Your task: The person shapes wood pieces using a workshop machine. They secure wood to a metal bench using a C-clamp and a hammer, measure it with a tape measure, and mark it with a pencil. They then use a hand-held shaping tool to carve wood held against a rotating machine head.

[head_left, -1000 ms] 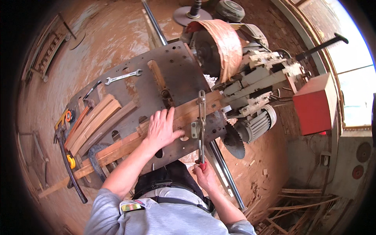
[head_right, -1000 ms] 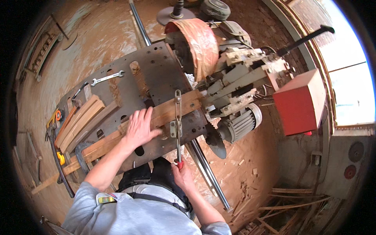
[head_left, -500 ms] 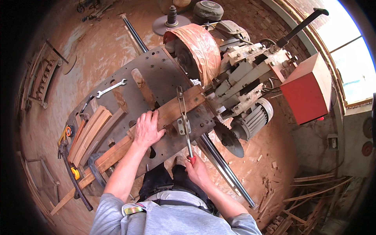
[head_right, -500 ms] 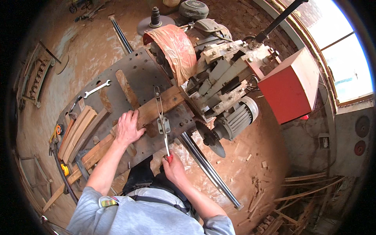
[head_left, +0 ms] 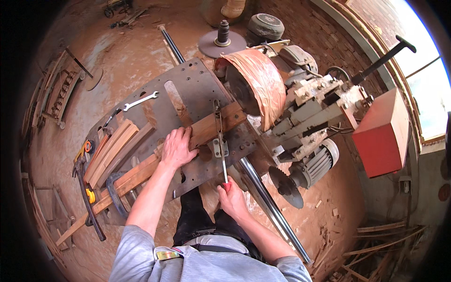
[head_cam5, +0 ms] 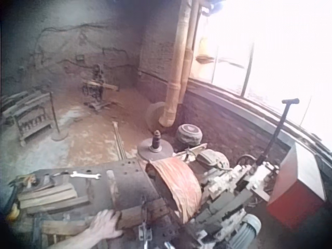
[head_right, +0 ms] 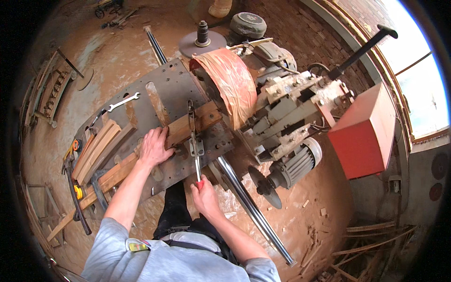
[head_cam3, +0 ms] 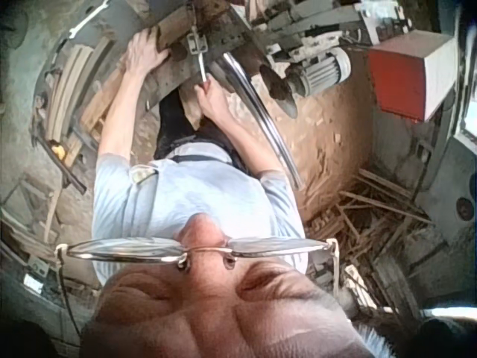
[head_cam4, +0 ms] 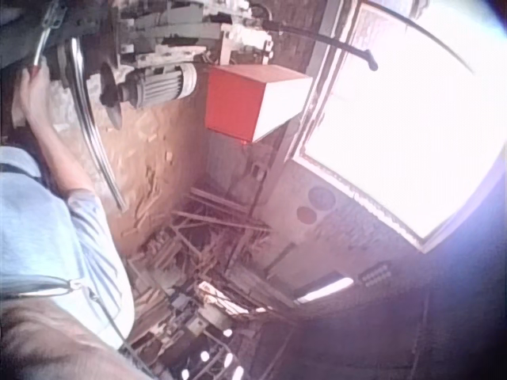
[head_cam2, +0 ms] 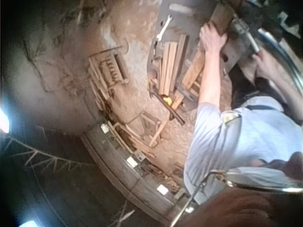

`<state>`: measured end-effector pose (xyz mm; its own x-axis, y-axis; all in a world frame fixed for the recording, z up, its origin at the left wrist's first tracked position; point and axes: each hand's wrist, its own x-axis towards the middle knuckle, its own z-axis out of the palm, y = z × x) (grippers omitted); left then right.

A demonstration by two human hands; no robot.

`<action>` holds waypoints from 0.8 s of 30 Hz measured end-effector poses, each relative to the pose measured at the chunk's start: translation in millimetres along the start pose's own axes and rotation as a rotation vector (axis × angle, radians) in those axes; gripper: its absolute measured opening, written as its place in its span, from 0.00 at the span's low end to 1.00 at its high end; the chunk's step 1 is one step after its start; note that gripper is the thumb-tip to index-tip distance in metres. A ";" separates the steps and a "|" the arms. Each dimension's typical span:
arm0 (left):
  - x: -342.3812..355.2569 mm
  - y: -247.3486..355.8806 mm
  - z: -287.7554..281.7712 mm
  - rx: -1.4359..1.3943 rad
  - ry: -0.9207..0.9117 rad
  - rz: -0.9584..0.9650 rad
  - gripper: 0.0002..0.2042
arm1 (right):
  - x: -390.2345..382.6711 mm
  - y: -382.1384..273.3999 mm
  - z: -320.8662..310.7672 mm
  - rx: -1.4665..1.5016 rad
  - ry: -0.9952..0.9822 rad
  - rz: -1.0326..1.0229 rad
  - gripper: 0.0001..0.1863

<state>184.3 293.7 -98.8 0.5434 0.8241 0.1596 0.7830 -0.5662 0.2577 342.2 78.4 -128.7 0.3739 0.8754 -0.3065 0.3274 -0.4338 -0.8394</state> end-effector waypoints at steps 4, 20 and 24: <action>28.4 -32.6 -6.1 0.001 -0.009 -0.006 0.41 | 34.5 -37.0 11.7 0.076 -0.053 0.045 0.32; 204.9 -230.1 -15.7 0.004 0.002 -0.013 0.39 | 244.1 -154.1 128.5 0.170 -0.102 0.015 0.21; 261.3 -301.4 -18.8 -0.005 0.006 -0.018 0.39 | 312.4 -196.3 170.0 0.124 -0.045 -0.015 0.23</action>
<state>84.6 679.9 -116.8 0.5275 0.8343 0.1601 0.7910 -0.5511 0.2657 247.2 473.3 -136.0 0.3294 0.8915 -0.3109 0.2216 -0.3931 -0.8924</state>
